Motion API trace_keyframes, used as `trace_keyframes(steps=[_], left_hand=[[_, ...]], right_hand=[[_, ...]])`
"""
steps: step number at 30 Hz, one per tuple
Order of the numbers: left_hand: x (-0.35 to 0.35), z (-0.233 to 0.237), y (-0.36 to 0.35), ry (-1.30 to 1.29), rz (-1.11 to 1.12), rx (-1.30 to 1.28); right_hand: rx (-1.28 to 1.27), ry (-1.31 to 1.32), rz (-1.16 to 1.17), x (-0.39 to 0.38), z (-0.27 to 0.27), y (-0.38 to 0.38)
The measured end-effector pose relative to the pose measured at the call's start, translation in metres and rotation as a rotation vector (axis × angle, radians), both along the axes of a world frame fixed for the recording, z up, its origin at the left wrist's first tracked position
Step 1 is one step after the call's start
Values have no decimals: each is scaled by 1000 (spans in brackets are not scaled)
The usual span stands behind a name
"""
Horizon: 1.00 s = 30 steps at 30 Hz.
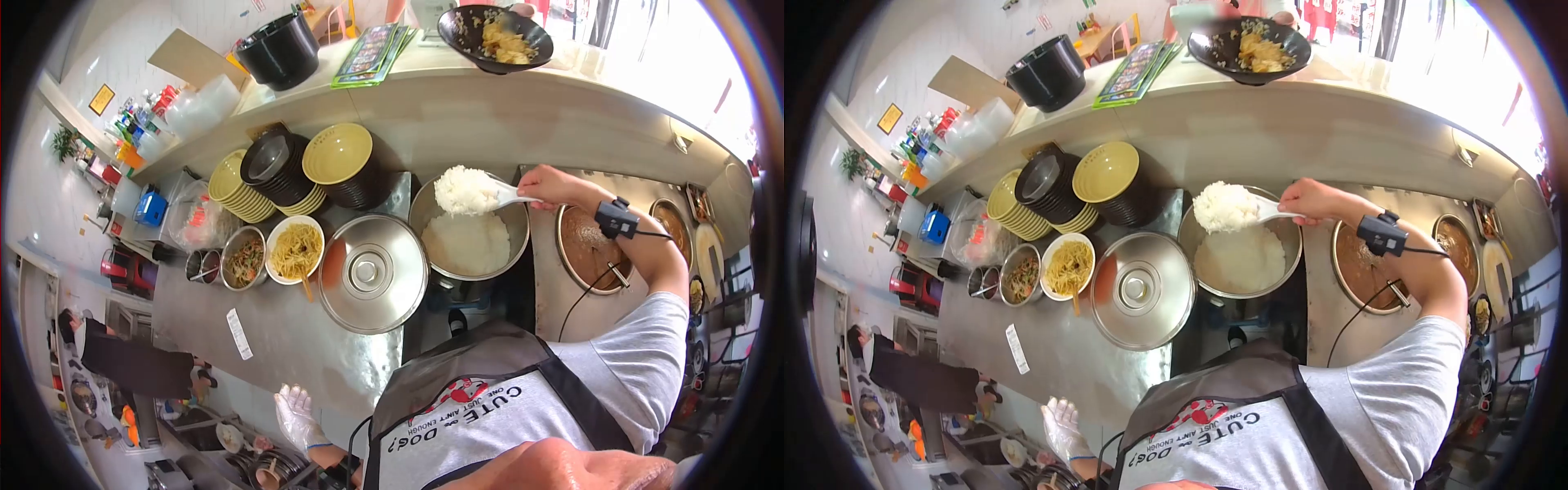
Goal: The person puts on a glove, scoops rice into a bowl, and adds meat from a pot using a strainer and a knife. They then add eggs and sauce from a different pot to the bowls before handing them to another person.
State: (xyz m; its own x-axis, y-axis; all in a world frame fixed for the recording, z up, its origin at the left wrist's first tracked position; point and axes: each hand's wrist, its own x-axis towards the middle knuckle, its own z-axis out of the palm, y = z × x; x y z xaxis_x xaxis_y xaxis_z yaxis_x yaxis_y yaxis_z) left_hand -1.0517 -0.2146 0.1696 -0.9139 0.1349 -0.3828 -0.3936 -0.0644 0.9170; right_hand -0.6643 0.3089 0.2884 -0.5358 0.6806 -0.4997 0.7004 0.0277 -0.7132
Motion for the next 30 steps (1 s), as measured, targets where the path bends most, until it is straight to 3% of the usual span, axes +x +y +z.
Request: trace_keyframes(steps=[10,16,22,26,28,29,30], left_hand=[[2,-18,-32,-57,4,144],[5,-17,-31,-75,-7,112],[19,-15,-22,-73,-10,85],[22,-22,-23,-89,-31,87],[26,-18,-20,-94,-15,86],[30,-12,-19,-104,6,61],[32,-9,-18,-115,27,35]], right_hand=[[-9,51,-96,7,130,-37],[-107,136,-17,12,186,-26],[70,86,-72,16,240,-3],[375,78,-134,12,226,34],[874,-112,-213,4,208,50],[1329,-215,-28,8,195,56],[1697,-445,13,5,182,57]])
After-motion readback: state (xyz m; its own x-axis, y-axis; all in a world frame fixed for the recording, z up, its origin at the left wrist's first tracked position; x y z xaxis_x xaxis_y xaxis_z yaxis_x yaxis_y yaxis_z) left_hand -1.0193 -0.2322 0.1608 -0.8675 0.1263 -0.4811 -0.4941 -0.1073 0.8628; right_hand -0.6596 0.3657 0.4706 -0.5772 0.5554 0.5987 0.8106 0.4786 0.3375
